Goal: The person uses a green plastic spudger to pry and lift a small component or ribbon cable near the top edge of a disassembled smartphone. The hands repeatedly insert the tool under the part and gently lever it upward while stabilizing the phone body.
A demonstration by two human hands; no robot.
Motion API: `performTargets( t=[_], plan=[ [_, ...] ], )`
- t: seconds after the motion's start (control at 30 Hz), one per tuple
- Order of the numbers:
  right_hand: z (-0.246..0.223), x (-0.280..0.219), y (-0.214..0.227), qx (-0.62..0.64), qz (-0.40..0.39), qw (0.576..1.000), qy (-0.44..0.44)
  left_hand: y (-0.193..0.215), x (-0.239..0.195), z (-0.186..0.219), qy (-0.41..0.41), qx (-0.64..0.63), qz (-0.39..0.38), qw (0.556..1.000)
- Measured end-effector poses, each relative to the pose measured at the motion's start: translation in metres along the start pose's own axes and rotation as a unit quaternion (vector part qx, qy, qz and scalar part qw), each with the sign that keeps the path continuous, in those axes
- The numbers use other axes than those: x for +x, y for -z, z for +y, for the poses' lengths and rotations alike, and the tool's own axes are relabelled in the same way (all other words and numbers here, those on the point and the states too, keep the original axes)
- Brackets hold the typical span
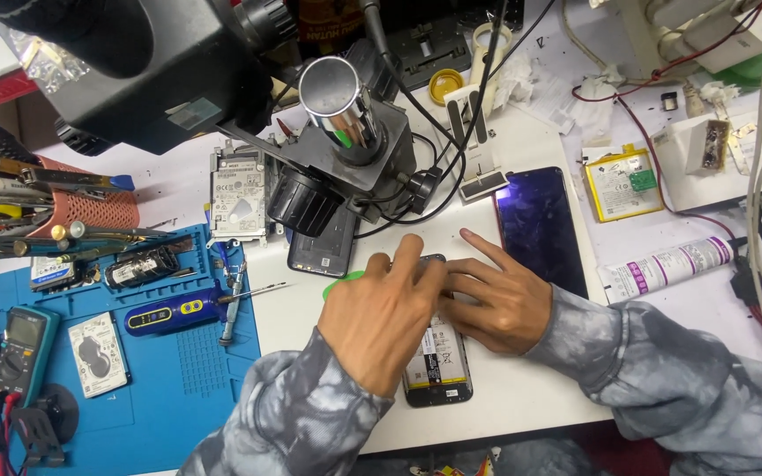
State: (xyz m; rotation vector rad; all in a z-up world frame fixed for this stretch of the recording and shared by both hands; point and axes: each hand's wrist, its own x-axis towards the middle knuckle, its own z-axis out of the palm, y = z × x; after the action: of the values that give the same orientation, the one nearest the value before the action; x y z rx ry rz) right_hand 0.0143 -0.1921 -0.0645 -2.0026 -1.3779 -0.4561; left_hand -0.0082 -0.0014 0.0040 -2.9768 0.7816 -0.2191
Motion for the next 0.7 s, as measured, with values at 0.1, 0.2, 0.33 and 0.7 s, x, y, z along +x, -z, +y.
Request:
performTargets(
  t=[0.1,0.2,0.33,0.7],
  plan=[
    [0.002,-0.006,-0.004,-0.022,-0.004,1.000,0.002,-0.002,-0.003,0.000,-0.010,0.000,-0.053,0.999],
    [0.003,-0.015,-0.018,-0.003,0.036,0.999,-0.033,0.008,0.010,-0.001,0.002,-0.054,-0.117,0.992],
    [0.001,-0.015,-0.017,0.004,0.045,0.998,-0.035,0.022,0.004,0.002,-0.031,-0.081,-0.071,0.994],
    [-0.001,-0.015,-0.019,-0.052,0.038,0.996,-0.061,-0.010,0.004,0.005,-0.008,-0.026,-0.050,0.998]
  ],
)
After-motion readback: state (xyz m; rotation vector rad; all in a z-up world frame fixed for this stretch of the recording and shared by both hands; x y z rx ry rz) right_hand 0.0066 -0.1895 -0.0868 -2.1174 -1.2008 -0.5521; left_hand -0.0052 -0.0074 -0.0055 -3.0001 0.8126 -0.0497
